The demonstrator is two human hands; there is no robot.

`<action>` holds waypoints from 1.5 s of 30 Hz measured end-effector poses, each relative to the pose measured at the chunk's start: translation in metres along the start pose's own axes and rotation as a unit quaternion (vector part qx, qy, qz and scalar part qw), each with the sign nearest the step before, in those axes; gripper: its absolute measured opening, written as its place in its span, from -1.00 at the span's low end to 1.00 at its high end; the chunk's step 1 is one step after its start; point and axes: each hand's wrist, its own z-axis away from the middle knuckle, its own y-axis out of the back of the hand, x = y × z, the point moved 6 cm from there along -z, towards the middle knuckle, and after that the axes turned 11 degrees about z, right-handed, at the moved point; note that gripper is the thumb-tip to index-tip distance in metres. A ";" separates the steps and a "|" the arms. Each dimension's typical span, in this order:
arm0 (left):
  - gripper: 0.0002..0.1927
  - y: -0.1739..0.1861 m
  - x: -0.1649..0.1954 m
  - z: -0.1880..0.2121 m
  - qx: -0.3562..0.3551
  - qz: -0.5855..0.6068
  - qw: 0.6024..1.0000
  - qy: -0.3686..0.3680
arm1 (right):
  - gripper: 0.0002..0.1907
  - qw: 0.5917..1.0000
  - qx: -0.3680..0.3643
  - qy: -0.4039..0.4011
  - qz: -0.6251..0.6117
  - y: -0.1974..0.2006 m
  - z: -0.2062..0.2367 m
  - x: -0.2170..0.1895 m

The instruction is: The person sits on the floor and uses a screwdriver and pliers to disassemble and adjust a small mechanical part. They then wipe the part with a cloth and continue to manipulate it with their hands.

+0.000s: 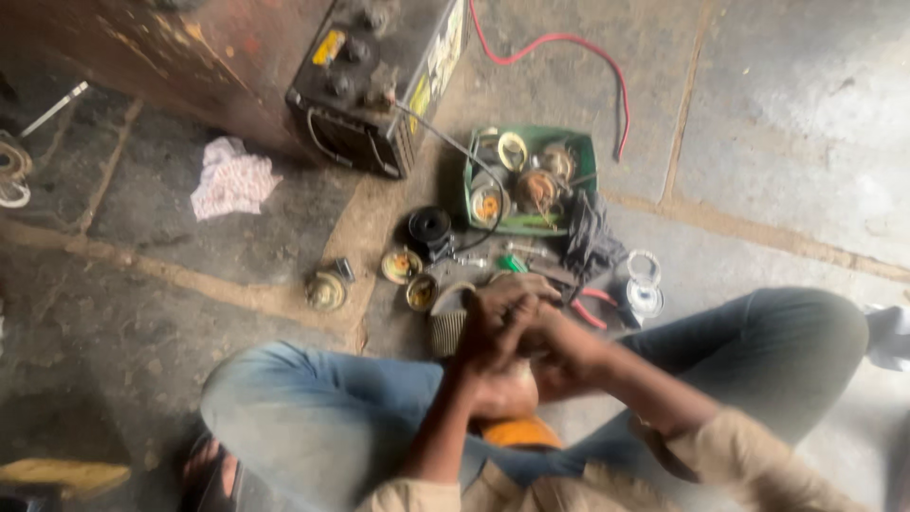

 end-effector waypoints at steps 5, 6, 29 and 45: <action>-0.47 0.000 -0.001 0.004 0.014 -0.044 0.999 0.007 | -0.87 0.937 -0.096 -0.215 -0.258 -0.001 0.008 -0.016; -0.47 0.003 0.001 0.004 0.034 -0.085 0.996 0.019 | -0.84 0.997 -0.047 -0.047 0.043 0.015 0.001 -0.035; -0.26 0.007 -0.009 0.008 0.061 -0.193 0.979 0.040 | -0.82 0.940 0.089 0.253 0.212 0.004 0.009 -0.021; -0.04 0.024 0.012 0.004 0.073 -0.111 0.991 -0.016 | -0.67 0.976 -0.011 0.109 0.188 0.013 0.008 -0.015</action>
